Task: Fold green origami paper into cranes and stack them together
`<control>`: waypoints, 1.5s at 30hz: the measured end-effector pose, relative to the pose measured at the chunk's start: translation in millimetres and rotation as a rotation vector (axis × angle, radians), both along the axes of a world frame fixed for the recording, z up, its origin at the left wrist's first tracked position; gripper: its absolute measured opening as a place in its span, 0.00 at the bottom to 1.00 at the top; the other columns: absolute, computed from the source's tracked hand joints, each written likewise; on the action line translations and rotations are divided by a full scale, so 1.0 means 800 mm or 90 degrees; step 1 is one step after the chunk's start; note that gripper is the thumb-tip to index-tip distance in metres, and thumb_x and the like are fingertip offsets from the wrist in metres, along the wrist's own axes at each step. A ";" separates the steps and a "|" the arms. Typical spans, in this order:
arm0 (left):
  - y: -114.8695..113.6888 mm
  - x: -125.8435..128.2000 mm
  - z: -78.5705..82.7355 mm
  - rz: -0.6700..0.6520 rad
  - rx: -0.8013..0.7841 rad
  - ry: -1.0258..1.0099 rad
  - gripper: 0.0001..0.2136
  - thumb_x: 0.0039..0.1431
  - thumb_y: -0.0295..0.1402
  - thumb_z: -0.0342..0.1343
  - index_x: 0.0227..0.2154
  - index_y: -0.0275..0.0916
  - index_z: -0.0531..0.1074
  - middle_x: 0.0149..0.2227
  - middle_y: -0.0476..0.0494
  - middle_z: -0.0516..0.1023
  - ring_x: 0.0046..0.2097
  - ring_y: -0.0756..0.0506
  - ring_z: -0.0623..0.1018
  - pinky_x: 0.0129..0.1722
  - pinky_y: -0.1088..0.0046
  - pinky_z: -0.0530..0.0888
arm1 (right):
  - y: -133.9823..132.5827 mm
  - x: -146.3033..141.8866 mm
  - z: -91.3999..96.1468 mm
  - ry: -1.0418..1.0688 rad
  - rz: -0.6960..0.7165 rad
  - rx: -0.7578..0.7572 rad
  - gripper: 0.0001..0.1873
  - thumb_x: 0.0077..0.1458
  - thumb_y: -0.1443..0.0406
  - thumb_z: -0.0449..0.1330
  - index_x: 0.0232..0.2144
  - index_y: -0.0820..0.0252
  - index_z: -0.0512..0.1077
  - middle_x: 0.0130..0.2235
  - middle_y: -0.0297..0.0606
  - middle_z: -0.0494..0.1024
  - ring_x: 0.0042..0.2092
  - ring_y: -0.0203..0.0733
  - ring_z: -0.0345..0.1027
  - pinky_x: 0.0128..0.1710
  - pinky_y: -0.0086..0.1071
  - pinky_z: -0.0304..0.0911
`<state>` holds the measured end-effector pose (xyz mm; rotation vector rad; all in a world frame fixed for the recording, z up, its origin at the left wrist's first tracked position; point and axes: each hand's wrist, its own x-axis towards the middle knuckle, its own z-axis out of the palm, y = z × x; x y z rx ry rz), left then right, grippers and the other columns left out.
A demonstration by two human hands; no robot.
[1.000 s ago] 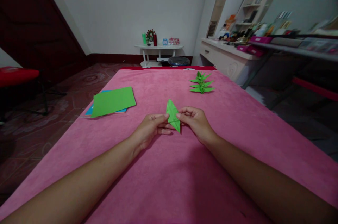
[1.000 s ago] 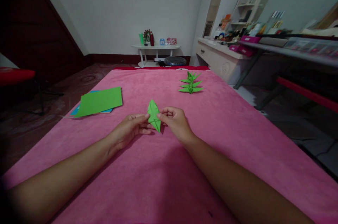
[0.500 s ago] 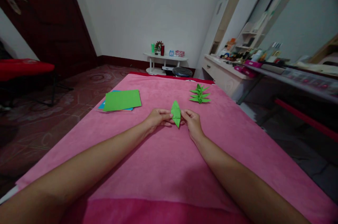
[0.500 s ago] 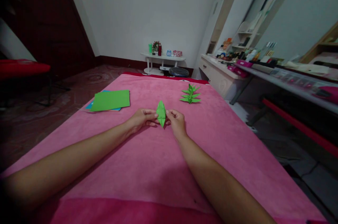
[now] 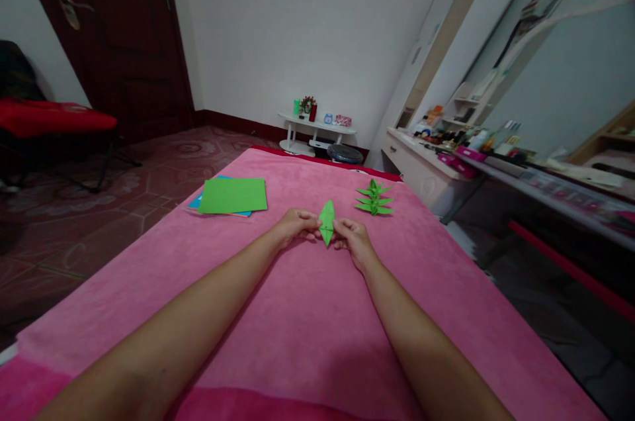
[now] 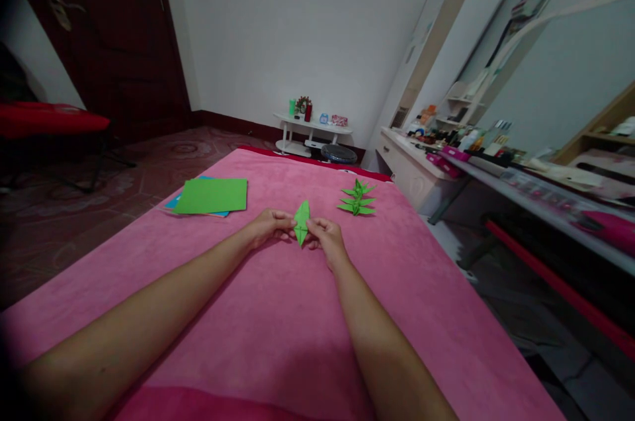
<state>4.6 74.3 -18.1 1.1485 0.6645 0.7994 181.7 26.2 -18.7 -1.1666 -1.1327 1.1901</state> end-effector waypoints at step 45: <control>-0.026 0.016 0.007 0.132 0.025 -0.018 0.13 0.39 0.36 0.67 0.25 0.32 0.75 0.21 0.48 0.74 0.19 0.55 0.68 0.19 0.80 0.62 | -0.016 -0.006 0.015 0.043 -0.040 0.025 0.21 0.43 0.56 0.66 0.37 0.61 0.70 0.20 0.30 0.74 0.19 0.31 0.65 0.16 0.21 0.57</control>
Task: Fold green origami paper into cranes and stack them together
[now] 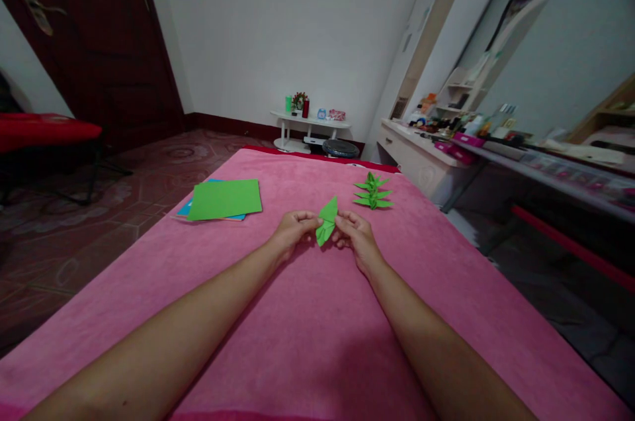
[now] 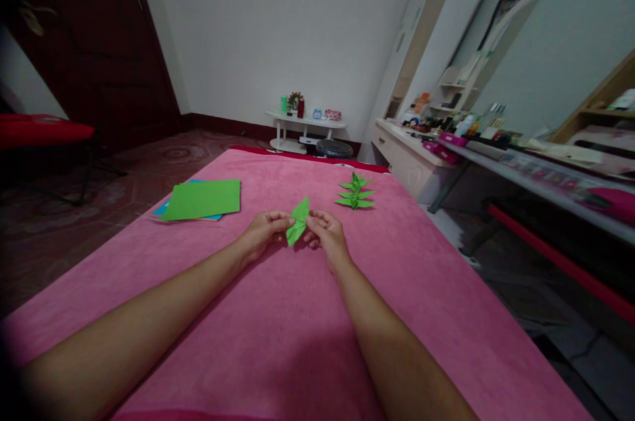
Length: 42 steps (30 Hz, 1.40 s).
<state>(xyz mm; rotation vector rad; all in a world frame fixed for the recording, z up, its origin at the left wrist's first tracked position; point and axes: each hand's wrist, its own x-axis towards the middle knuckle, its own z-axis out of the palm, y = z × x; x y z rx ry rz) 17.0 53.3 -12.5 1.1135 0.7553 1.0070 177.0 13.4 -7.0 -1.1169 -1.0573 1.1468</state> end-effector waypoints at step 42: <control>-0.008 0.006 0.009 0.042 0.031 -0.109 0.22 0.33 0.32 0.71 0.35 0.31 0.76 0.34 0.38 0.80 0.31 0.48 0.77 0.35 0.73 0.72 | -0.011 0.006 -0.004 0.031 0.065 0.037 0.12 0.43 0.62 0.66 0.33 0.61 0.78 0.30 0.37 0.79 0.24 0.33 0.68 0.26 0.28 0.65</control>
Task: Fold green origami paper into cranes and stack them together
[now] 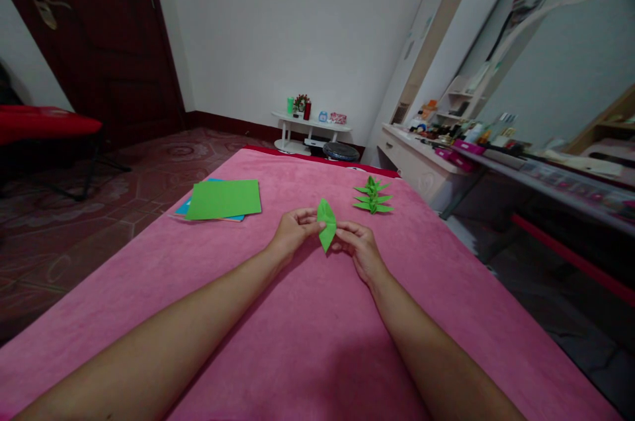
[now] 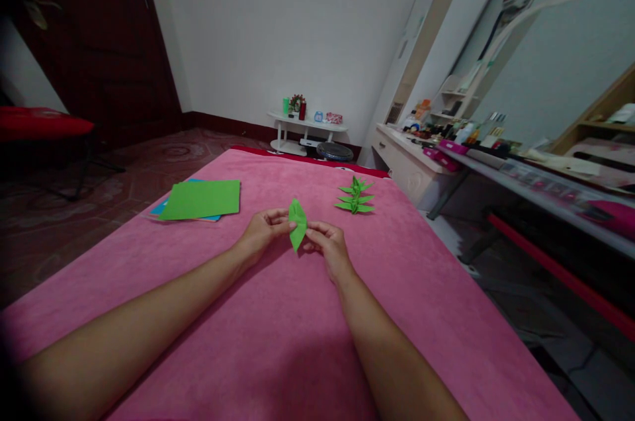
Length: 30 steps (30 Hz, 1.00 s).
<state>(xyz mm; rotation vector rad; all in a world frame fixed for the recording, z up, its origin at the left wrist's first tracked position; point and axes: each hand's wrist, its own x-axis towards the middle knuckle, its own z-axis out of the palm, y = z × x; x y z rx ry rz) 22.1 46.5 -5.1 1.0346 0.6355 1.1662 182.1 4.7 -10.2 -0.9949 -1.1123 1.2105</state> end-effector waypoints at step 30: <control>-0.011 0.007 -0.002 -0.077 -0.054 -0.075 0.17 0.43 0.33 0.66 0.38 0.32 0.77 0.32 0.40 0.80 0.28 0.49 0.76 0.35 0.71 0.73 | 0.002 0.002 -0.007 -0.033 0.008 0.018 0.12 0.46 0.60 0.65 0.33 0.61 0.77 0.26 0.37 0.78 0.25 0.34 0.70 0.28 0.28 0.66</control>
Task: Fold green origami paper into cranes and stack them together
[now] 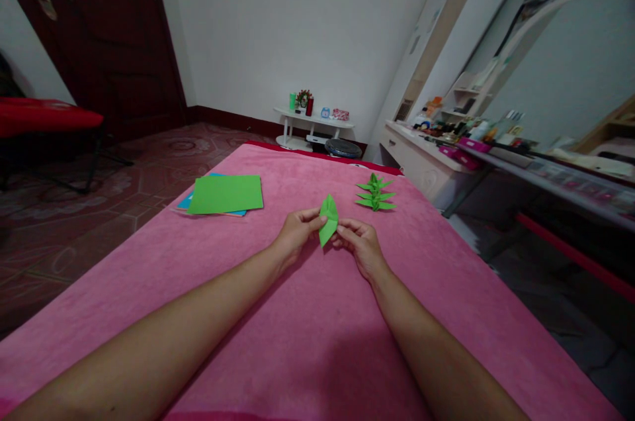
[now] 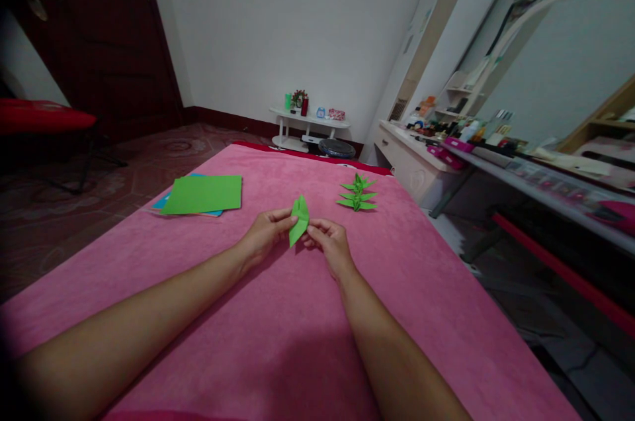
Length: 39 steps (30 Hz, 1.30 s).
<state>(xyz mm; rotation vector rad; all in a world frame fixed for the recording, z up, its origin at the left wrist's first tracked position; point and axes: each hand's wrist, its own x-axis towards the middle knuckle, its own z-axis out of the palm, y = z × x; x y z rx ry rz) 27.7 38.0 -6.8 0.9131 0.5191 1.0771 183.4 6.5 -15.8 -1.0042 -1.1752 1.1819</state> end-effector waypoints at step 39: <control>0.000 -0.002 0.000 0.025 0.210 0.194 0.08 0.42 0.30 0.64 0.27 0.31 0.78 0.25 0.45 0.78 0.25 0.50 0.74 0.29 0.74 0.70 | -0.008 -0.010 0.005 -0.102 -0.086 0.094 0.07 0.44 0.63 0.65 0.25 0.62 0.75 0.20 0.31 0.74 0.21 0.33 0.65 0.22 0.25 0.60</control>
